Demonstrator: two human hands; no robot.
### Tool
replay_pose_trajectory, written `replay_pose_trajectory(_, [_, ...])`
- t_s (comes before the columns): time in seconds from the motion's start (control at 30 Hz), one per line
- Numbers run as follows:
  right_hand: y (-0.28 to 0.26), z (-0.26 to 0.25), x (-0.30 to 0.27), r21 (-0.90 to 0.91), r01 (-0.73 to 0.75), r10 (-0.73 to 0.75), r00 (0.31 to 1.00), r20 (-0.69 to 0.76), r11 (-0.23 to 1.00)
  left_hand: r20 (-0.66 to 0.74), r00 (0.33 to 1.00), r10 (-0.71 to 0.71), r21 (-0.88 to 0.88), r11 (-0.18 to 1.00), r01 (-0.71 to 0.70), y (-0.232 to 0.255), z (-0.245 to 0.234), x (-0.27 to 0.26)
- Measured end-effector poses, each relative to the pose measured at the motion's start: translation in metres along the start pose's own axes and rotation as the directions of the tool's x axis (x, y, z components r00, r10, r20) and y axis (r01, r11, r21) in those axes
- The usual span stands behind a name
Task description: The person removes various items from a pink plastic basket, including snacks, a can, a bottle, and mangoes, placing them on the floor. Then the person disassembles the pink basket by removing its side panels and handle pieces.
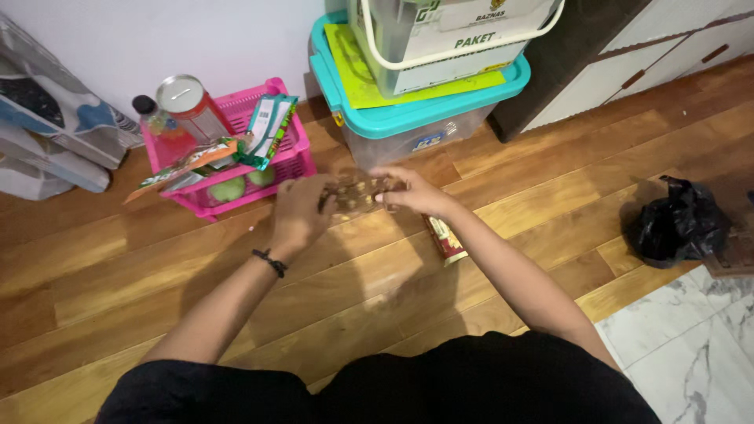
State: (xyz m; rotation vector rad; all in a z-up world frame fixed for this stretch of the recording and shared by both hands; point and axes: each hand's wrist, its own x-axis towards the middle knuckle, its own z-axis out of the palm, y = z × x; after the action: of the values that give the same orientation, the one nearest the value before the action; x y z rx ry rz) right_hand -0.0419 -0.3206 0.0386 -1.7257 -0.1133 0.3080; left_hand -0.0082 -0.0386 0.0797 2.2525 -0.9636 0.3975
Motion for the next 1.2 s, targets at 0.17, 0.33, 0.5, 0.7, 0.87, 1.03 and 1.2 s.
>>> replay_pose_trajectory(0.17, [0.010,0.017,-0.005,0.044,-0.204,0.206,0.977,-0.058,0.978,0.150,0.978,-0.146,-0.327,0.926,0.188,-0.013,0.010,-0.008])
replay_pose_trajectory(0.33, [0.022,-0.011,-0.014,-0.010,-0.274,0.269,0.951,-0.152,0.962,0.491,0.866,-0.095,-0.390,0.865,0.316,-0.054,0.022,-0.008])
replay_pose_trajectory(0.5, [0.077,-0.068,-0.007,-0.071,-0.207,0.189,0.960,-0.207,0.976,0.435,0.896,-0.093,-0.282,0.931,0.233,-0.072,0.054,-0.003])
replay_pose_trajectory(0.7, [0.164,-0.132,0.011,-0.154,-0.162,0.082,0.900,-0.428,0.975,0.347,0.913,-0.214,-0.189,0.938,0.292,-0.087,0.144,0.022])
replay_pose_trajectory(0.87, [0.213,-0.164,0.008,-0.400,-0.173,-0.139,0.756,-0.640,0.900,0.387,0.783,-0.487,-0.610,0.501,0.613,-0.099,0.257,0.022])
replay_pose_trajectory(1.03, [0.246,-0.184,-0.018,-0.443,-0.394,-0.082,0.666,-0.742,0.805,0.283,0.778,-0.561,-0.619,0.512,0.595,-0.113,0.327,0.009])
replay_pose_trajectory(1.2, [0.264,-0.183,-0.050,-0.394,-0.469,-0.004,0.639,-0.769,0.790,0.259,0.721,-0.642,-0.633,0.452,0.629,-0.123,0.365,0.013])
